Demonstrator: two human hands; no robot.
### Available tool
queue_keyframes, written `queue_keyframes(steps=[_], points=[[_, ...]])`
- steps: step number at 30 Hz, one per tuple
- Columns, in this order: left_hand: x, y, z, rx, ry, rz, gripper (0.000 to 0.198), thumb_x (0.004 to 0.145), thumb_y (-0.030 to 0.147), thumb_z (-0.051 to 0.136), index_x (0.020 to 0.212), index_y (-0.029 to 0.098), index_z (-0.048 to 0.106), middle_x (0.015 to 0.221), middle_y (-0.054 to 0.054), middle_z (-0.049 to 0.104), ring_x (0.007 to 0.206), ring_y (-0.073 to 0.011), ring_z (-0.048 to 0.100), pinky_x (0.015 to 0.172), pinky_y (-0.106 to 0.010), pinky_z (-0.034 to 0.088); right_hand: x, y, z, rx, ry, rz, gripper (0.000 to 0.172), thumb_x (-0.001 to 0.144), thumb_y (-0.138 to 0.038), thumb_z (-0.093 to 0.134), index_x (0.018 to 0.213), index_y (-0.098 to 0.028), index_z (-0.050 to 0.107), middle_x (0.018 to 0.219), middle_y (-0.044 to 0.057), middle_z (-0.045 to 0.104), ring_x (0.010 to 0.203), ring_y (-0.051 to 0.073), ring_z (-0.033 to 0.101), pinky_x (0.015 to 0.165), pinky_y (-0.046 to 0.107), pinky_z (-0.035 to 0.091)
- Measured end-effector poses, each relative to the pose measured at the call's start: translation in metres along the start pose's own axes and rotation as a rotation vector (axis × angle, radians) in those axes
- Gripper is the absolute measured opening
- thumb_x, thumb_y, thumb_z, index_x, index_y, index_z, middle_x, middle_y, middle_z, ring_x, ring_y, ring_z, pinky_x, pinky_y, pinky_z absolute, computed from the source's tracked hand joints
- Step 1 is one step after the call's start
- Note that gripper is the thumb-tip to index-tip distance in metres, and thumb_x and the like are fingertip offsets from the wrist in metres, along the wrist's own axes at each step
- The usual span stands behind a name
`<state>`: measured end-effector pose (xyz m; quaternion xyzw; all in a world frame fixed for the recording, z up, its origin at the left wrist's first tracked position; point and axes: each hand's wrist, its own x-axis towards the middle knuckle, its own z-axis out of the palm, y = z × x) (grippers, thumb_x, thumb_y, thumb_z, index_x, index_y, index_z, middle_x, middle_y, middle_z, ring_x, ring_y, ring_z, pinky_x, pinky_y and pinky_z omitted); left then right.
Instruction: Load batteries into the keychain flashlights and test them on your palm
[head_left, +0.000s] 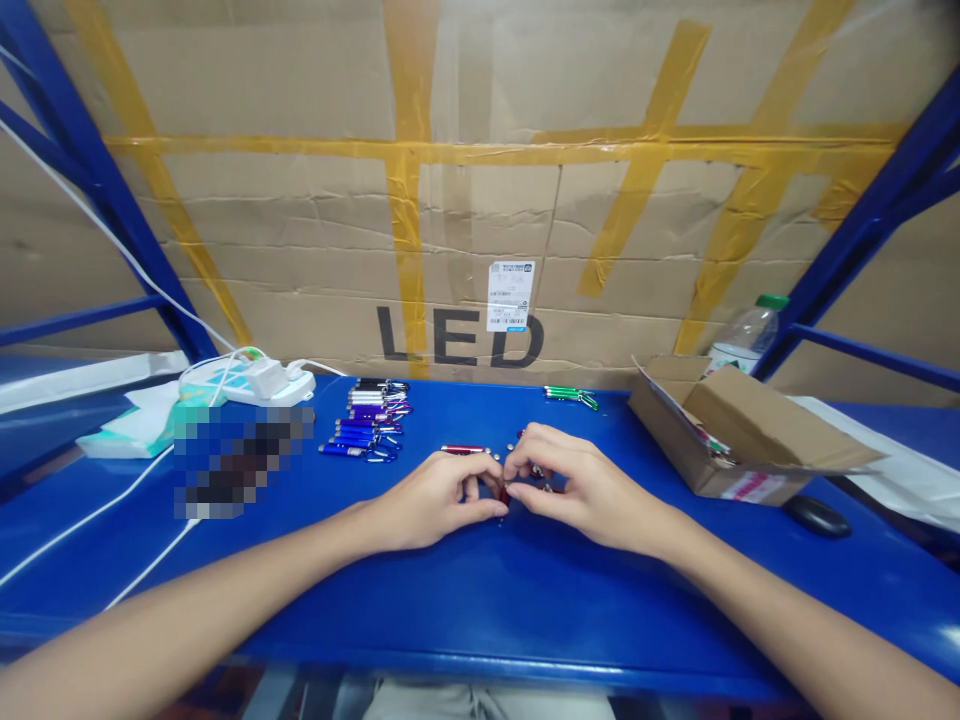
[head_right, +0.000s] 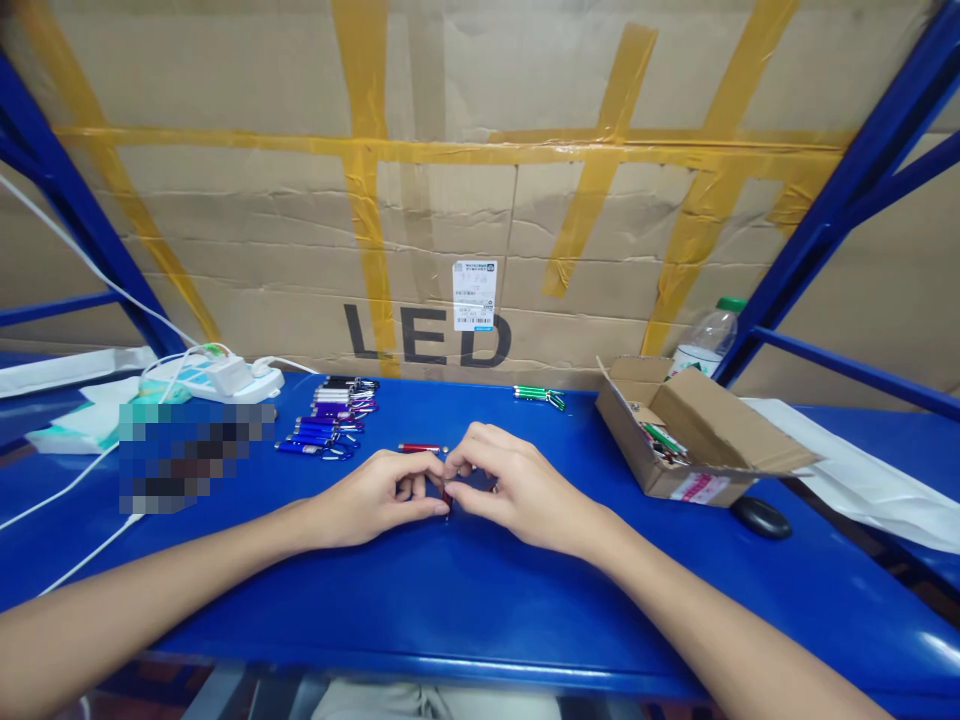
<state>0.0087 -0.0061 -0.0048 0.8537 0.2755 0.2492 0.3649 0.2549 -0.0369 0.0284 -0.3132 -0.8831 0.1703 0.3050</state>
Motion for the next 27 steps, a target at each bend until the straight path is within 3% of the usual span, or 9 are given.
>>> queue_keyframes(steps=[9,15,22,27], points=[[0.000,0.001,-0.002,0.092,0.021,0.062,0.018,0.099,0.032,0.074,0.109,0.018,0.072,0.078,0.005,0.064,0.064,-0.0096,0.053,0.066,-0.020,0.043,-0.001,-0.002,-0.002,-0.021,-0.001,-0.028,0.006,0.106,-0.026,0.066,0.105,-0.023,0.070,0.099,0.004,0.067,0.093,0.020,0.063,0.081,0.031,0.050],[-0.003,0.000,-0.006,0.165,0.141,0.091,0.021,0.101,0.034,0.072,0.116,0.020,0.073,0.080,0.003,0.067,0.062,-0.0099,0.052,0.067,-0.022,0.043,-0.002,0.006,-0.007,-0.099,0.086,-0.053,0.008,0.109,-0.026,0.060,0.108,-0.023,0.068,0.102,0.006,0.066,0.093,0.021,0.061,0.084,0.033,0.050],[0.000,-0.001,-0.009,0.193,0.195,0.044,0.023,0.100,0.035,0.072,0.118,0.021,0.074,0.077,0.003,0.067,0.061,-0.0109,0.054,0.064,-0.023,0.043,-0.005,0.021,-0.018,-0.466,-0.149,-0.063,0.011,0.106,-0.020,0.058,0.099,-0.022,0.066,0.097,0.006,0.064,0.087,0.023,0.059,0.078,0.034,0.048],[-0.001,-0.004,-0.009,0.203,0.191,0.031,0.025,0.100,0.037,0.072,0.118,0.020,0.074,0.077,0.003,0.068,0.061,-0.0115,0.055,0.064,-0.023,0.044,-0.003,0.019,-0.021,-0.579,-0.204,-0.014,0.016,0.100,-0.019,0.065,0.085,-0.022,0.064,0.089,0.005,0.064,0.079,0.023,0.060,0.072,0.034,0.045]])
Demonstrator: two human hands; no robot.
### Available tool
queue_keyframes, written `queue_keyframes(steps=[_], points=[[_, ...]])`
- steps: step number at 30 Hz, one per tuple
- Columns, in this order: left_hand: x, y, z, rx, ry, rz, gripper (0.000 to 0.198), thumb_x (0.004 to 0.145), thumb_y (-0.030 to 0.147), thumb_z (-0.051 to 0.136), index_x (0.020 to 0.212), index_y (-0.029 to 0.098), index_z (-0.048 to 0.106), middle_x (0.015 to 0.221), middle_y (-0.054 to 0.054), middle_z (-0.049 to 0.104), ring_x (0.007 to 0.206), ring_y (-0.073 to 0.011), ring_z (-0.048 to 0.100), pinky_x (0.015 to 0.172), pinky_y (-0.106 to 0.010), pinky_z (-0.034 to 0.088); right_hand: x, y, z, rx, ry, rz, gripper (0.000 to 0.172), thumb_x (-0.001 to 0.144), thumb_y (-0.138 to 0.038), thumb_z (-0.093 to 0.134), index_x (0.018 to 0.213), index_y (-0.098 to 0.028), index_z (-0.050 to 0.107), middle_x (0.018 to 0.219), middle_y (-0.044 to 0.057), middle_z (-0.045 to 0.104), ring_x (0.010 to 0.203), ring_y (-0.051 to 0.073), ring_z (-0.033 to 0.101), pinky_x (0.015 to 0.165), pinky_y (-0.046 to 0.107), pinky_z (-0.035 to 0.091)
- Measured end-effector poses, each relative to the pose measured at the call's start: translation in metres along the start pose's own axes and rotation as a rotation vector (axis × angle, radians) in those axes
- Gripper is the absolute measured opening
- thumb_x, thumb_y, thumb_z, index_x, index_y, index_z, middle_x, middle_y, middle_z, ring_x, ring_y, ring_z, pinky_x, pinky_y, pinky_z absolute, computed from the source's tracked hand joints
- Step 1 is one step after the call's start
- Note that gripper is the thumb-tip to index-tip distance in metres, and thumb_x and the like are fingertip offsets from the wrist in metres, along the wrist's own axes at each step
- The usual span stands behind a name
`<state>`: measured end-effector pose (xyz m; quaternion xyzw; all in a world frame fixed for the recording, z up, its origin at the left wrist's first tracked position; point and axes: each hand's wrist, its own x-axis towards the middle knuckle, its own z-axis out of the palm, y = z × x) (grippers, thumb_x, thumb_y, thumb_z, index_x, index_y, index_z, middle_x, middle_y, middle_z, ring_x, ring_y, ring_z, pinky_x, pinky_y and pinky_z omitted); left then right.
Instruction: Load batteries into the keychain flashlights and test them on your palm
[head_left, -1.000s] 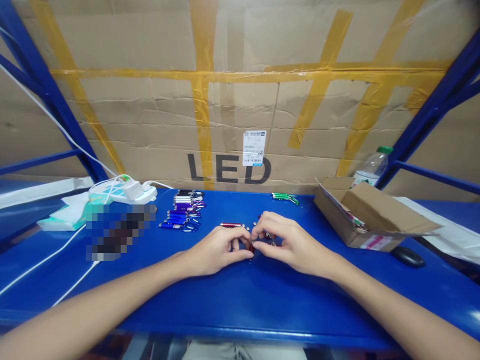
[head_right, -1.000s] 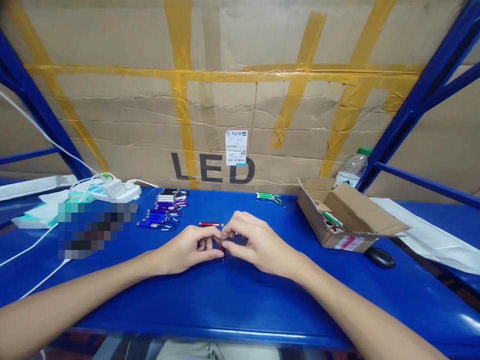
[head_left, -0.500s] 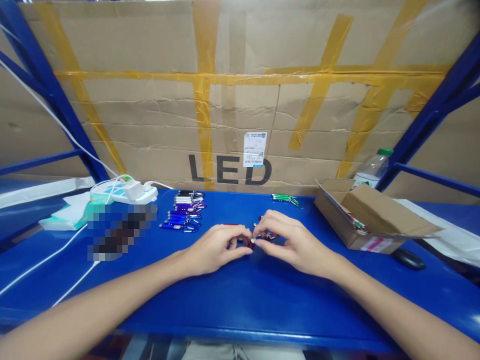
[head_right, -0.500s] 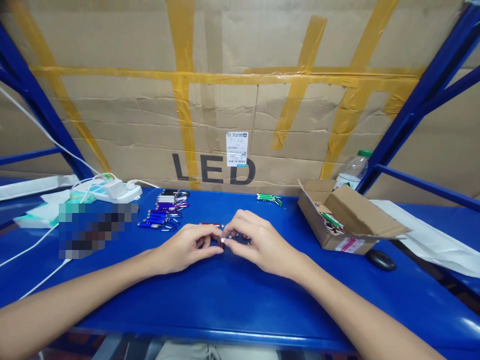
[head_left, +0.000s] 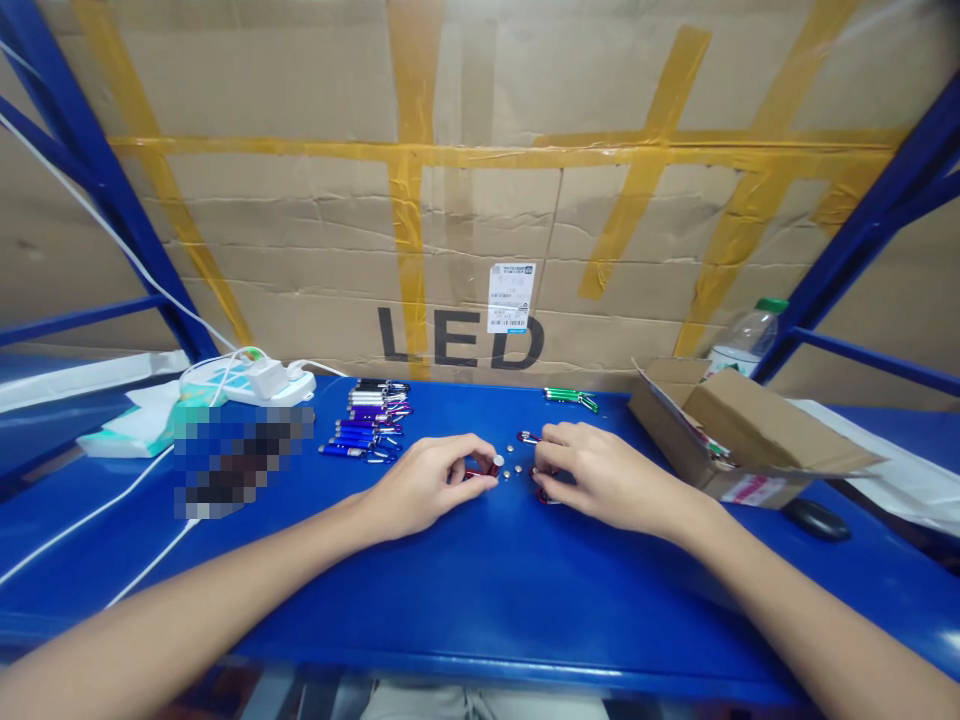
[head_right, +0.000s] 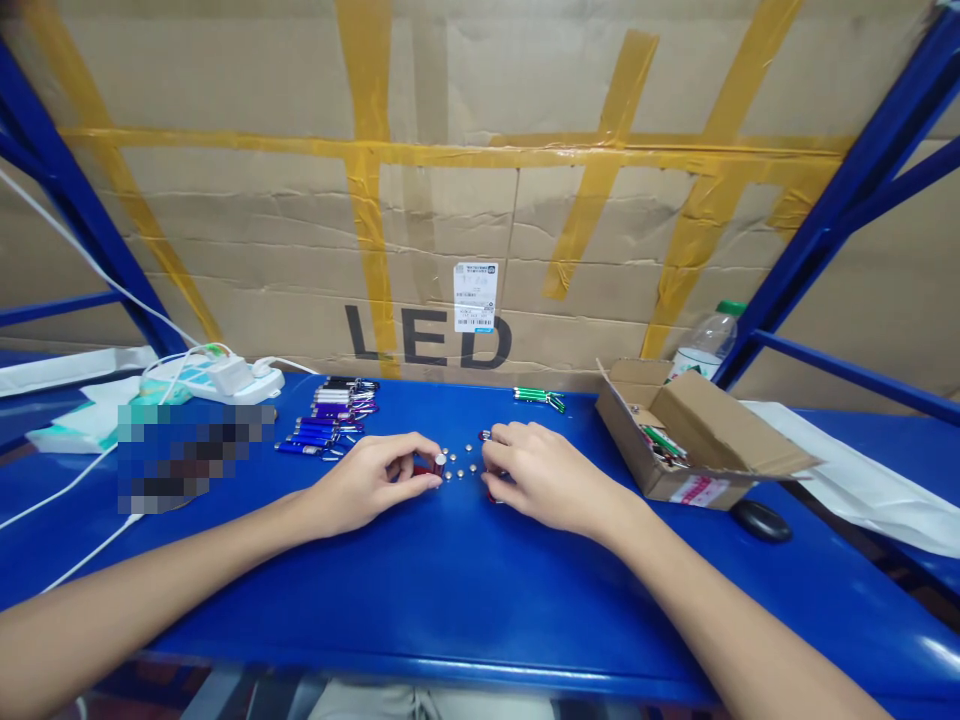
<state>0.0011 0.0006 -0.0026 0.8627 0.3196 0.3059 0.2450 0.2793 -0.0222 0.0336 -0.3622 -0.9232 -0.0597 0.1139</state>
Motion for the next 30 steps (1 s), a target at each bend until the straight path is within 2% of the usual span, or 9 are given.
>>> queue_keyframes(steps=[5,7,9,14,17,20,30], points=[[-0.001,0.000,0.000,-0.007,-0.028,-0.008,0.025,0.100,0.038,0.072,0.119,0.021,0.074,0.077,0.003,0.067,0.062,-0.0116,0.055,0.064,-0.024,0.043,0.000,-0.001,0.001,0.039,-0.117,0.023,0.017,0.099,-0.018,0.067,0.083,-0.022,0.064,0.088,0.005,0.065,0.082,0.024,0.065,0.073,0.034,0.046],[0.000,0.001,0.000,-0.012,-0.030,-0.010,0.025,0.100,0.037,0.072,0.119,0.021,0.075,0.079,0.003,0.068,0.062,-0.0111,0.055,0.064,-0.023,0.042,0.000,-0.001,0.002,0.052,-0.125,0.019,0.017,0.099,-0.017,0.066,0.083,-0.021,0.063,0.088,0.005,0.065,0.083,0.024,0.064,0.074,0.034,0.047],[0.000,0.002,-0.001,-0.017,-0.031,-0.011,0.024,0.100,0.036,0.072,0.118,0.021,0.075,0.080,0.003,0.069,0.062,-0.0108,0.054,0.064,-0.023,0.042,-0.001,-0.001,0.002,0.079,-0.086,0.015,0.017,0.101,-0.018,0.066,0.085,-0.022,0.062,0.089,0.005,0.064,0.082,0.023,0.062,0.073,0.033,0.046],[0.000,0.004,-0.001,-0.012,-0.052,-0.001,0.022,0.100,0.034,0.071,0.118,0.021,0.075,0.081,0.003,0.070,0.062,-0.0109,0.054,0.065,-0.023,0.043,0.000,-0.006,0.001,0.258,0.152,0.018,0.021,0.111,-0.028,0.054,0.092,-0.022,0.062,0.093,0.005,0.063,0.086,0.021,0.059,0.078,0.033,0.047],[-0.001,0.004,0.000,-0.001,-0.071,0.024,0.023,0.101,0.033,0.069,0.119,0.020,0.073,0.090,0.001,0.073,0.063,-0.0106,0.054,0.064,-0.023,0.043,0.001,-0.012,0.002,0.350,0.229,-0.002,0.021,0.113,-0.031,0.052,0.097,-0.023,0.062,0.095,0.005,0.063,0.089,0.021,0.059,0.081,0.033,0.048],[-0.002,0.007,0.000,0.017,-0.071,0.067,0.023,0.101,0.030,0.066,0.120,0.020,0.072,0.100,-0.002,0.074,0.066,-0.0107,0.053,0.064,-0.023,0.043,0.002,-0.016,0.005,0.374,0.267,-0.015,0.015,0.114,-0.031,0.052,0.105,-0.023,0.062,0.100,0.006,0.063,0.092,0.022,0.059,0.083,0.034,0.048],[-0.003,0.010,-0.003,0.035,-0.056,0.126,0.023,0.102,0.026,0.065,0.124,0.020,0.071,0.097,-0.001,0.067,0.073,-0.0123,0.052,0.072,-0.025,0.044,0.001,-0.015,0.012,0.395,0.266,0.000,0.014,0.115,-0.031,0.050,0.112,-0.024,0.061,0.105,0.008,0.062,0.097,0.023,0.060,0.087,0.035,0.050]])
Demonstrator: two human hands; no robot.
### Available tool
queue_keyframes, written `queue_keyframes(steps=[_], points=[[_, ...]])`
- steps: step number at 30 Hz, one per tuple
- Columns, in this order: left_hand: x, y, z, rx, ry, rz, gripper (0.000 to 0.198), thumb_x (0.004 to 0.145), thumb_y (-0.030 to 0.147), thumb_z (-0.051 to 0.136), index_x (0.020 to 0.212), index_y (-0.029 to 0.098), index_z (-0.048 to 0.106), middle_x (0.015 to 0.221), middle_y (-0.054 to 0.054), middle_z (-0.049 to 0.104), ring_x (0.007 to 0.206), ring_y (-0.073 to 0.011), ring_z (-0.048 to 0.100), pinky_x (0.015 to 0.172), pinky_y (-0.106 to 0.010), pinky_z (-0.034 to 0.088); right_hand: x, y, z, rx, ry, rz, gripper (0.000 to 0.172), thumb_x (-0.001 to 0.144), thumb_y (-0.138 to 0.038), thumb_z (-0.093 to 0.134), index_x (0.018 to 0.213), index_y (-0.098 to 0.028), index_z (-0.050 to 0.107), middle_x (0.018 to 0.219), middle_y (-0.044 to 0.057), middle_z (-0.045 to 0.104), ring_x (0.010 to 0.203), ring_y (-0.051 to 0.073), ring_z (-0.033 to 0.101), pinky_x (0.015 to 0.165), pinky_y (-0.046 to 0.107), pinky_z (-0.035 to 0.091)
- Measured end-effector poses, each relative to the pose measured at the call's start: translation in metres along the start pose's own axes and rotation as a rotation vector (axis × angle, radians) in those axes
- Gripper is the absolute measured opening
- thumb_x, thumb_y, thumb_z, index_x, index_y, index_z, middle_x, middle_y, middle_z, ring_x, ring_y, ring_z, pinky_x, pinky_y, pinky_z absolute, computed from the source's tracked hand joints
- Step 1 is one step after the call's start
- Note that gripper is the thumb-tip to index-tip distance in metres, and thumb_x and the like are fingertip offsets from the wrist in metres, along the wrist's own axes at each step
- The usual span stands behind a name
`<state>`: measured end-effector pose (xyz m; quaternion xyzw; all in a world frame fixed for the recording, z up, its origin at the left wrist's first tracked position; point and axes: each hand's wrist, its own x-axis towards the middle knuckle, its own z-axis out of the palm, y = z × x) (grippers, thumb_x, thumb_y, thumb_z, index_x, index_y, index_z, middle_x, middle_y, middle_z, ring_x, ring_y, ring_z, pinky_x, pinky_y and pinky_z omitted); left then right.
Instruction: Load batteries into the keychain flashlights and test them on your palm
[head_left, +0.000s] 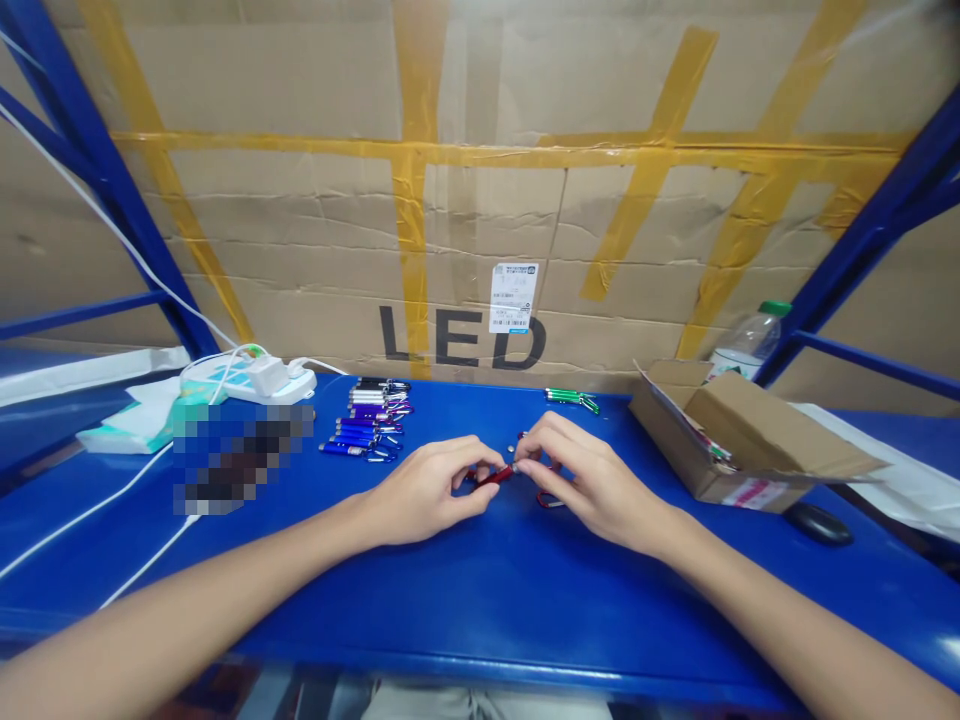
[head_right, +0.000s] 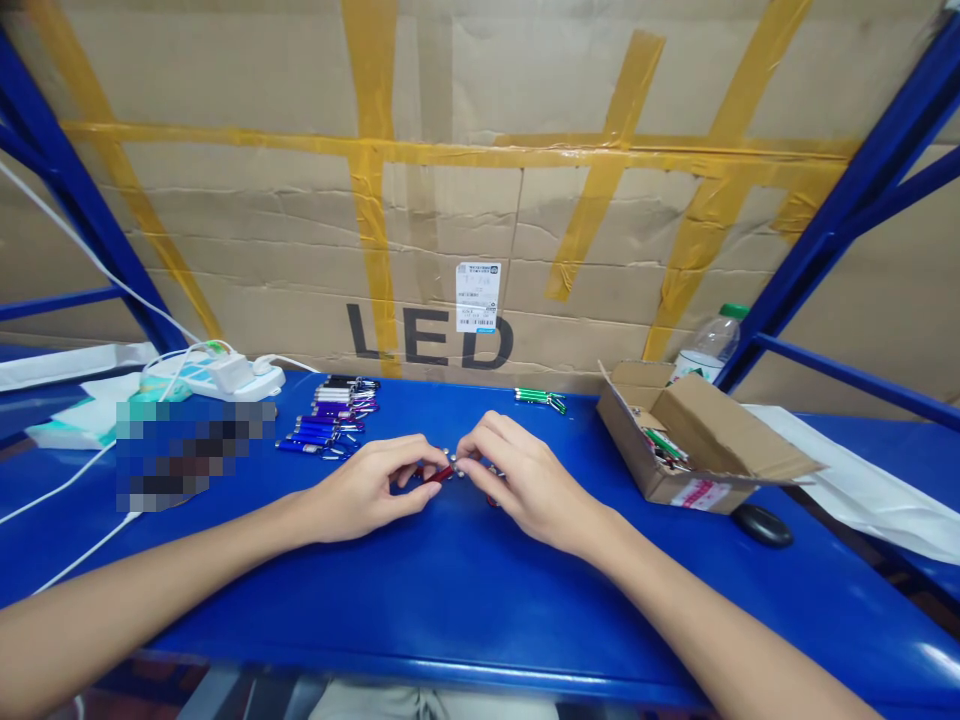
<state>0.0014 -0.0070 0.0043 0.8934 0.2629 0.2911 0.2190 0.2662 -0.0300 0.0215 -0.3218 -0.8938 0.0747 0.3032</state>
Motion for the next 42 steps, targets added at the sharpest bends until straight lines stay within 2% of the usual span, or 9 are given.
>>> queue_keyframes(steps=[8,19,23,31,42], points=[[-0.0003,0.0028,0.0004,0.004,0.027,-0.002,0.022,0.102,0.026,0.066,0.123,0.020,0.073,0.095,-0.001,0.065,0.074,-0.0132,0.053,0.072,-0.026,0.044,0.0003,0.0029,0.0050,0.031,0.045,-0.008,0.010,0.114,-0.029,0.052,0.113,-0.025,0.061,0.102,0.005,0.068,0.093,0.021,0.062,0.086,0.032,0.050],[0.0003,-0.0043,0.0001,0.035,0.115,0.021,0.019,0.104,0.028,0.067,0.120,0.020,0.072,0.094,-0.001,0.063,0.077,-0.0143,0.055,0.074,-0.027,0.043,-0.0006,0.0063,0.0030,0.014,0.032,-0.019,0.005,0.113,-0.026,0.055,0.113,-0.024,0.060,0.102,0.004,0.068,0.092,0.020,0.062,0.083,0.032,0.050],[-0.0006,-0.0040,0.0000,0.028,0.115,0.008,0.020,0.106,0.031,0.065,0.122,0.021,0.072,0.094,-0.001,0.062,0.078,-0.0145,0.056,0.075,-0.027,0.044,-0.0001,0.0076,0.0034,-0.038,0.036,-0.044,0.007,0.113,-0.027,0.054,0.110,-0.023,0.060,0.100,0.005,0.067,0.090,0.020,0.061,0.080,0.032,0.049],[0.0001,-0.0062,0.0001,0.002,0.083,-0.030,0.020,0.108,0.032,0.063,0.122,0.022,0.072,0.104,-0.003,0.071,0.082,-0.0155,0.062,0.076,-0.027,0.047,0.0012,0.0060,0.0035,-0.133,0.020,-0.116,0.010,0.114,-0.026,0.051,0.113,-0.022,0.060,0.098,0.006,0.068,0.087,0.022,0.057,0.079,0.034,0.047],[0.0009,-0.0040,0.0000,-0.051,0.062,-0.027,0.026,0.112,0.032,0.054,0.119,0.020,0.075,0.100,-0.004,0.076,0.086,-0.0174,0.069,0.084,-0.028,0.051,0.0011,0.0065,0.0060,-0.074,0.034,-0.128,0.009,0.114,-0.024,0.051,0.117,-0.023,0.059,0.104,0.007,0.068,0.093,0.022,0.061,0.083,0.033,0.049]])
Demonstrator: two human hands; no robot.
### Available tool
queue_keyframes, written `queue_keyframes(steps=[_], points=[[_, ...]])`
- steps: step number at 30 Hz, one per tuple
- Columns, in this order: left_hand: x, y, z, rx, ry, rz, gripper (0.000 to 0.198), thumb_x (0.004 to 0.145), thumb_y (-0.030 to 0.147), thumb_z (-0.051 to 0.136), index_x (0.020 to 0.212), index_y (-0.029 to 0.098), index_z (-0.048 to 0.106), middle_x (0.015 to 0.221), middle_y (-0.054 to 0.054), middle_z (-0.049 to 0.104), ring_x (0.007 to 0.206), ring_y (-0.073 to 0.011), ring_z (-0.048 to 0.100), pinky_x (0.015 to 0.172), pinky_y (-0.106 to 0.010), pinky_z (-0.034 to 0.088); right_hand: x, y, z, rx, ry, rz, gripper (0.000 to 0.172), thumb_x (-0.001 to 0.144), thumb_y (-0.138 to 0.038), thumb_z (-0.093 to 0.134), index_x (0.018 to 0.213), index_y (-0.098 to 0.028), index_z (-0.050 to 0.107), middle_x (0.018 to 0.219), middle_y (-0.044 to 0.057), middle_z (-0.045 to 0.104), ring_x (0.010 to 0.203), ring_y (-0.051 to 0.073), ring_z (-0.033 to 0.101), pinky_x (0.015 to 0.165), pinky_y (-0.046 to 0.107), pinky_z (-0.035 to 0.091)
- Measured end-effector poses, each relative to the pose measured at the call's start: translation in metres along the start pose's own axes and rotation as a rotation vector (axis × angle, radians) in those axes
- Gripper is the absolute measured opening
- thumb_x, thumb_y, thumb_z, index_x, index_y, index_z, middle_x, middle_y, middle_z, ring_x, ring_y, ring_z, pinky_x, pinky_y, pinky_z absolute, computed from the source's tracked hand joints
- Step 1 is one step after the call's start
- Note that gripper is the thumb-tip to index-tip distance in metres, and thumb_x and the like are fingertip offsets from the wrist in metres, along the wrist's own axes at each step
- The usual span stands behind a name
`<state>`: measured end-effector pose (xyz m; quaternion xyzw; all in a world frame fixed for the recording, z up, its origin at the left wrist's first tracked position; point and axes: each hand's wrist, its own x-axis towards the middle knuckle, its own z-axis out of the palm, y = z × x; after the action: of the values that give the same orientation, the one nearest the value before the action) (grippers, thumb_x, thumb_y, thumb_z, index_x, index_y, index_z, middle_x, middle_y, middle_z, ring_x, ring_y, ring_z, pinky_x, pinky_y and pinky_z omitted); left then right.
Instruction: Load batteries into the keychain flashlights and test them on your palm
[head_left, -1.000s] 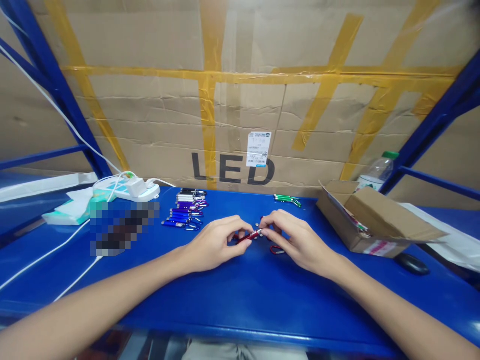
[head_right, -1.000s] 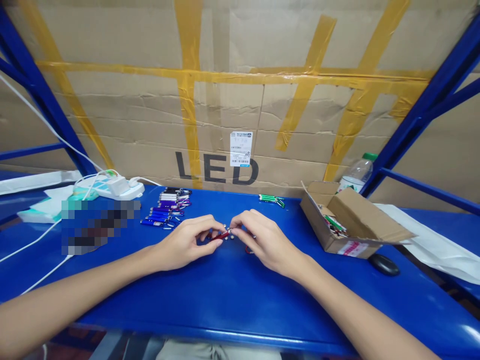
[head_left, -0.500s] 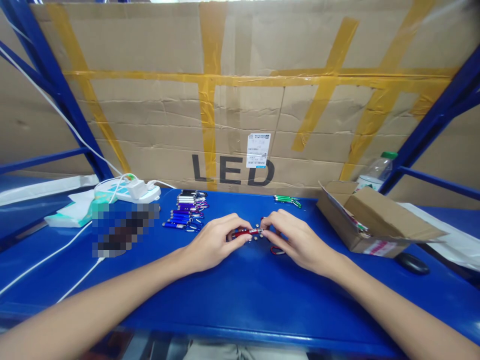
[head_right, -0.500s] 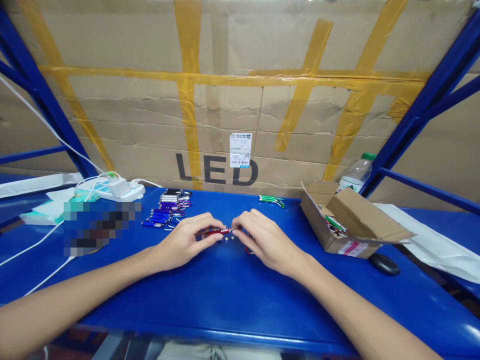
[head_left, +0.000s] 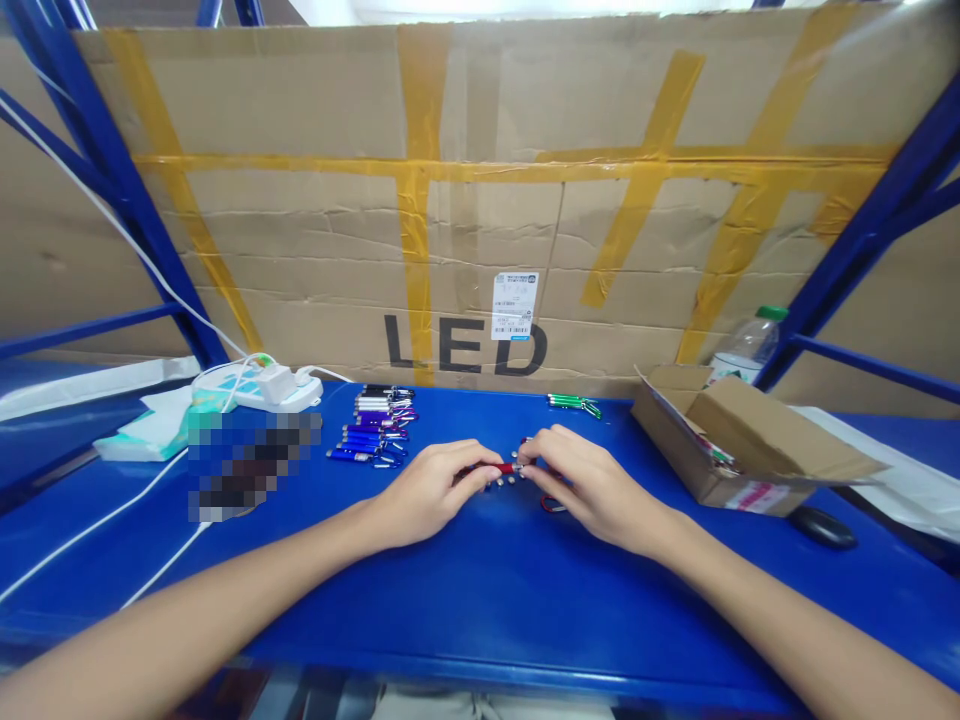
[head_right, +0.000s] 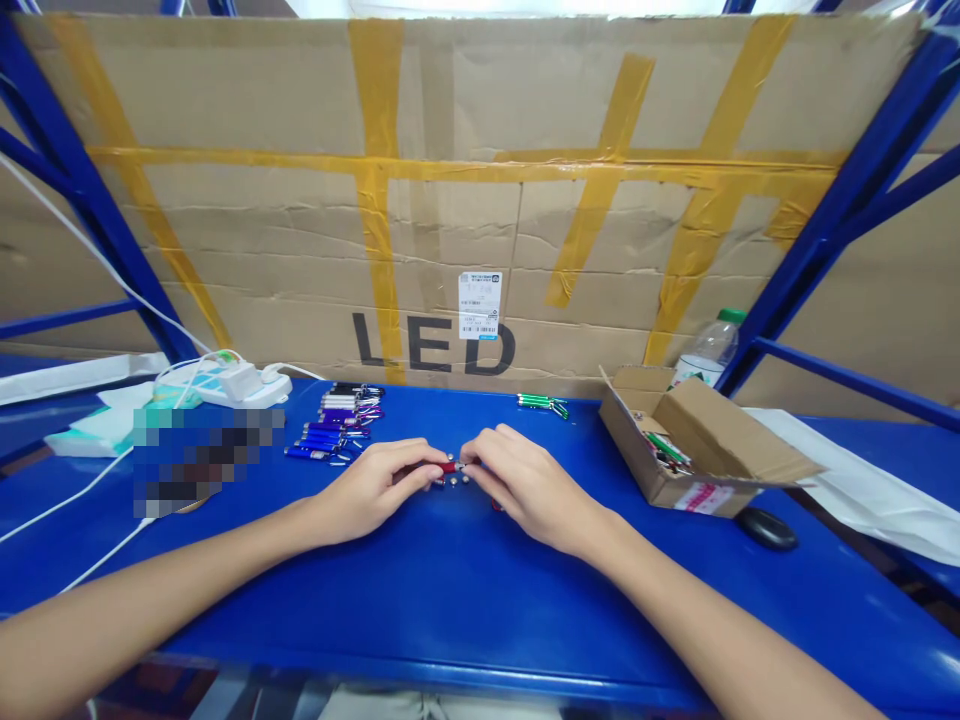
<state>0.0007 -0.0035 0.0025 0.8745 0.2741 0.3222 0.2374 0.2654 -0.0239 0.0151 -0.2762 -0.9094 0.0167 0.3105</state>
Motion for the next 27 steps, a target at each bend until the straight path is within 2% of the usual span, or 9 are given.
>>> queue_keyframes(steps=[4,9,20,24,27], points=[[-0.0006,-0.0019,0.0002,0.020,-0.017,0.010,0.028,0.113,0.034,0.051,0.120,0.021,0.075,0.102,-0.005,0.077,0.091,-0.0187,0.071,0.086,-0.029,0.051,0.0004,-0.0024,-0.0009,-0.037,-0.019,-0.025,0.010,0.114,-0.024,0.050,0.118,-0.022,0.059,0.105,0.008,0.069,0.092,0.023,0.060,0.082,0.034,0.049],[-0.0011,-0.0029,0.0008,-0.003,-0.002,-0.012,0.022,0.109,0.035,0.060,0.119,0.022,0.074,0.110,-0.004,0.077,0.091,-0.0176,0.070,0.080,-0.027,0.050,0.0006,-0.0018,0.0001,-0.065,-0.032,-0.039,0.010,0.114,-0.023,0.049,0.117,-0.021,0.059,0.103,0.008,0.069,0.091,0.023,0.059,0.081,0.035,0.049],[-0.0008,-0.0024,-0.0001,0.002,0.044,0.008,0.014,0.105,0.030,0.066,0.113,0.020,0.073,0.105,-0.004,0.076,0.089,-0.0177,0.069,0.081,-0.028,0.051,0.0008,-0.0040,0.0044,-0.005,-0.024,0.005,0.011,0.114,-0.026,0.050,0.115,-0.022,0.061,0.100,0.007,0.069,0.090,0.022,0.062,0.079,0.033,0.051],[0.0001,-0.0016,-0.0007,0.010,0.034,0.009,0.015,0.106,0.029,0.064,0.113,0.020,0.074,0.105,-0.004,0.077,0.088,-0.0176,0.069,0.080,-0.027,0.051,0.0002,-0.0035,0.0059,0.027,-0.007,0.043,0.011,0.114,-0.028,0.052,0.112,-0.022,0.060,0.099,0.006,0.069,0.087,0.020,0.063,0.076,0.031,0.051],[0.0009,-0.0001,-0.0007,0.002,0.015,-0.003,0.019,0.109,0.029,0.058,0.112,0.020,0.075,0.101,-0.004,0.078,0.090,-0.0182,0.071,0.083,-0.028,0.051,0.0020,-0.0045,0.0038,-0.073,-0.010,-0.028,0.014,0.115,-0.027,0.049,0.114,-0.021,0.061,0.098,0.007,0.069,0.088,0.022,0.061,0.078,0.033,0.049]])
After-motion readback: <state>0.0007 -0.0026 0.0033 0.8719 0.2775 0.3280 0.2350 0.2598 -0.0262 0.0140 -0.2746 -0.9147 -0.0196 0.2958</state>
